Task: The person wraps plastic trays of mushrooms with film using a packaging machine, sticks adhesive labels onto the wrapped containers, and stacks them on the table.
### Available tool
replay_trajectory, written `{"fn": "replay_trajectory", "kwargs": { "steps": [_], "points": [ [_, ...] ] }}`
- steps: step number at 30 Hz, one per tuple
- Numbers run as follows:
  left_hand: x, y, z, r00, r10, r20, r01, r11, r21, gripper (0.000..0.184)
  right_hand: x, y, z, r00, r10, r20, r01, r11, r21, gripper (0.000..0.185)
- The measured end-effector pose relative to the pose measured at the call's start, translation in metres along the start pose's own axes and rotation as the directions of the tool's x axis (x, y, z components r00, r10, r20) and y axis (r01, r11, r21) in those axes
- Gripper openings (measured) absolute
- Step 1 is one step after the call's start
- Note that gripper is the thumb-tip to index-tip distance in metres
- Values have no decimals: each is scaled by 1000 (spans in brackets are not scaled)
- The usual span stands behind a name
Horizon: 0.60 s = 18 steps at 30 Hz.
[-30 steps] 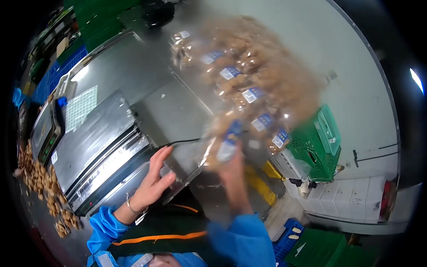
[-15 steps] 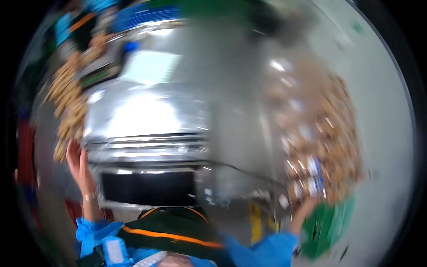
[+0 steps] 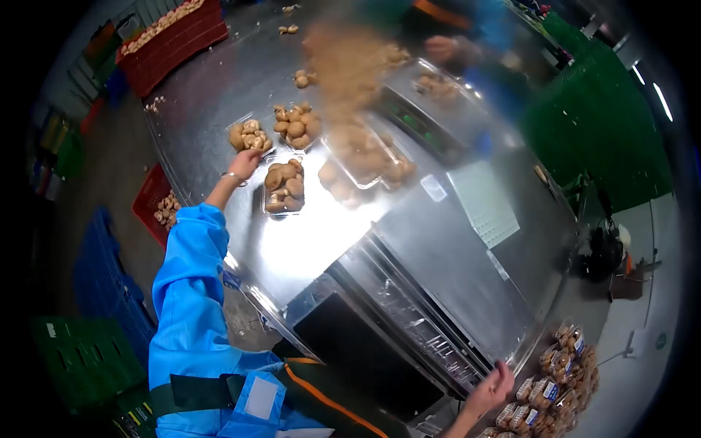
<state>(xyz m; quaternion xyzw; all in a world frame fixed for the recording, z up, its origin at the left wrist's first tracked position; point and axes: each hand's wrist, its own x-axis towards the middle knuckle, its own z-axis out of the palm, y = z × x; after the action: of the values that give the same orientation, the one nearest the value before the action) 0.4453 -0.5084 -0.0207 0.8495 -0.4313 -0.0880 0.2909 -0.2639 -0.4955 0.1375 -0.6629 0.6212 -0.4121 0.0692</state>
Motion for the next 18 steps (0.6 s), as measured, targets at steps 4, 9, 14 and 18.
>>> {"fn": "replay_trajectory", "kwargs": {
  "steps": [4,9,14,18],
  "points": [
    [5,-6,34,978,204,33,-206,973,100,30,17,-115,80,889,-380,254,382,923,45,19],
    [-11,-41,18,849,-8,528,-66,991,120,45,-15,-213,145,732,-560,387,415,818,397,17],
    [-80,-28,2,838,-276,471,543,507,-669,19,-52,-251,165,628,-637,448,342,742,577,18],
    [-90,7,-43,861,-315,400,502,398,-768,21,-57,-251,157,640,-627,445,322,744,586,19]
  ]
}}
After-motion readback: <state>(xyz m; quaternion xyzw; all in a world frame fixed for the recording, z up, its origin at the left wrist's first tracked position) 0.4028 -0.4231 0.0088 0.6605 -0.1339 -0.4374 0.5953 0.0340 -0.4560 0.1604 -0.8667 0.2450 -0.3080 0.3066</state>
